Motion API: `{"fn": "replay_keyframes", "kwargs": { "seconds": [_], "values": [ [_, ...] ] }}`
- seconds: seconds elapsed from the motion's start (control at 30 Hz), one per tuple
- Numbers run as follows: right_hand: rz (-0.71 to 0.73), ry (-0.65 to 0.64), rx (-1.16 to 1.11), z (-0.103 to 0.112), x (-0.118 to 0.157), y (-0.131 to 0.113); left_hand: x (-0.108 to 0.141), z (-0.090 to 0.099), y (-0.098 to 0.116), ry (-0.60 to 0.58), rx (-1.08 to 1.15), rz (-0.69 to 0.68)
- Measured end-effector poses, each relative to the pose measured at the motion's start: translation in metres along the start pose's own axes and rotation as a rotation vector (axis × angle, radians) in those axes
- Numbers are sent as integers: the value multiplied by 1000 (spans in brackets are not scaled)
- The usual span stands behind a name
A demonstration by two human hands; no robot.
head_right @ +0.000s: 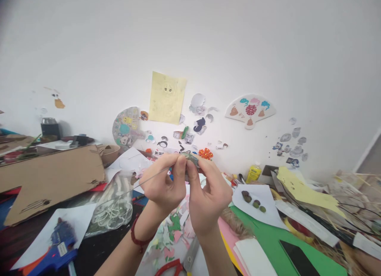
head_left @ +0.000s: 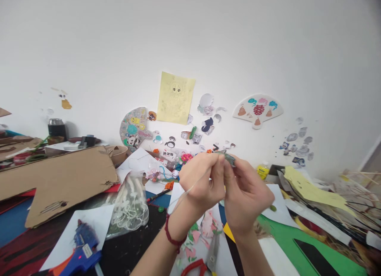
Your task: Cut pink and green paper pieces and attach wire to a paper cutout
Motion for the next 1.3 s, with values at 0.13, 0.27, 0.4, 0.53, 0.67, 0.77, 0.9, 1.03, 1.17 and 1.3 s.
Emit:
{"fn": "replay_keyframes", "kwargs": {
  "seconds": [0.13, 0.27, 0.4, 0.53, 0.67, 0.77, 0.9, 1.03, 1.17, 1.3],
  "values": [
    [-117, 8, -19, -1, 2, 2, 0, 1, -3, -19, -28, -5],
    [-212, -34, -74, -2, -1, 1, 1, 1, -5, -31, -34, -25],
    [-317, -89, -178, -1, -3, 1, 1, 1, -6, -48, -37, -29],
    [-345, -130, -255, -1, -3, 4, 1, 1, -6, -52, -20, -35],
    [-290, -101, -280, -1, -4, 3, 3, 0, -6, -55, -15, -39],
    [-262, -73, -275, 0, -5, 1, 3, -1, -4, -49, -1, -46],
    [-209, -75, -285, 0, -6, -1, 3, -1, -3, -53, 23, -52],
    [-128, -82, -265, 0, -7, -2, 5, 0, -3, -73, -17, -108],
    [-67, -87, -242, 0, -7, -2, 8, 0, -5, -90, -104, -212],
    [-61, -101, -252, -1, -6, -1, 10, 1, -4, -88, -136, -268]
  ]
}}
Point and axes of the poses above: each hand's wrist, its own x-axis away from the middle knuckle, its own z-axis out of the back of the hand, y = z × x, the point moved 2 cm from there along -x, towards the middle knuckle, and after that the axes turned 7 degrees about -z, right-handed, at the moved point
